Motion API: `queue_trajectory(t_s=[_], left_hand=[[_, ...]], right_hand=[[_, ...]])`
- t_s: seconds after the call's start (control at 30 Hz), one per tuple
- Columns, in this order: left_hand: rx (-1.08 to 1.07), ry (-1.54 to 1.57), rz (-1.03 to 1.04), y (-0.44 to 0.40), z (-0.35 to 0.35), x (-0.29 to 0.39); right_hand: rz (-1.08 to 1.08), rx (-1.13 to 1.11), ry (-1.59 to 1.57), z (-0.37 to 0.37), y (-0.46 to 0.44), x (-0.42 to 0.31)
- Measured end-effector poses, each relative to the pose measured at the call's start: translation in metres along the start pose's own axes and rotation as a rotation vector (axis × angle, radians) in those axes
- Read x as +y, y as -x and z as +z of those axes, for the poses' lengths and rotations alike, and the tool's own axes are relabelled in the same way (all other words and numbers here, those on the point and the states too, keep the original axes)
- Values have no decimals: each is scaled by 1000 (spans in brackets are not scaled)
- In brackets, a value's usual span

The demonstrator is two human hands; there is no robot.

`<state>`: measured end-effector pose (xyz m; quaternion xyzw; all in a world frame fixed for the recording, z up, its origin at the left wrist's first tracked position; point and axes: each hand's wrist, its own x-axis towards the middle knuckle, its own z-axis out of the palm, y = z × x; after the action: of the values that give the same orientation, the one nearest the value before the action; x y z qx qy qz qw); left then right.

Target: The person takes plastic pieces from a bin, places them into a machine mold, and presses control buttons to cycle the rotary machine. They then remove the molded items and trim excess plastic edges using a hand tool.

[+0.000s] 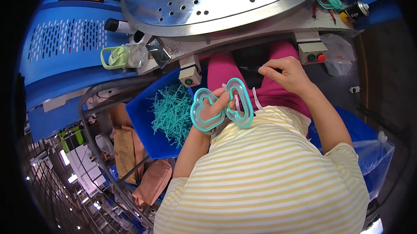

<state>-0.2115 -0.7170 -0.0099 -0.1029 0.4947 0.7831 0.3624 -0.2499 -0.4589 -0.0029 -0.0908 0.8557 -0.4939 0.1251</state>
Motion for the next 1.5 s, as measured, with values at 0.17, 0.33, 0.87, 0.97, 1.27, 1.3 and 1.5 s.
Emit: queue_trajectory(t_s=[0.17, 0.33, 0.87, 0.97, 1.27, 1.3, 1.5], left_hand=[[135, -264, 122, -12, 2, 0], [468, -588, 228, -24, -1, -3], [57, 127, 102, -6, -5, 11], [-7, 278, 54, -6, -7, 14], [27, 73, -28, -12, -8, 2], [49, 209, -51, -11, -6, 1], [168, 632, -98, -5, 10, 9]], right_hand=[[37, 45, -354, 18, 2, -9], [71, -175, -504, 40, 10, -42], [367, -72, -733, 31, 0, -13], [397, -112, -709, 24, 1, -12], [422, 13, -820, 24, -4, -17], [396, 49, -835, 21, -4, -17], [-238, 327, -121, 33, 7, -3]])
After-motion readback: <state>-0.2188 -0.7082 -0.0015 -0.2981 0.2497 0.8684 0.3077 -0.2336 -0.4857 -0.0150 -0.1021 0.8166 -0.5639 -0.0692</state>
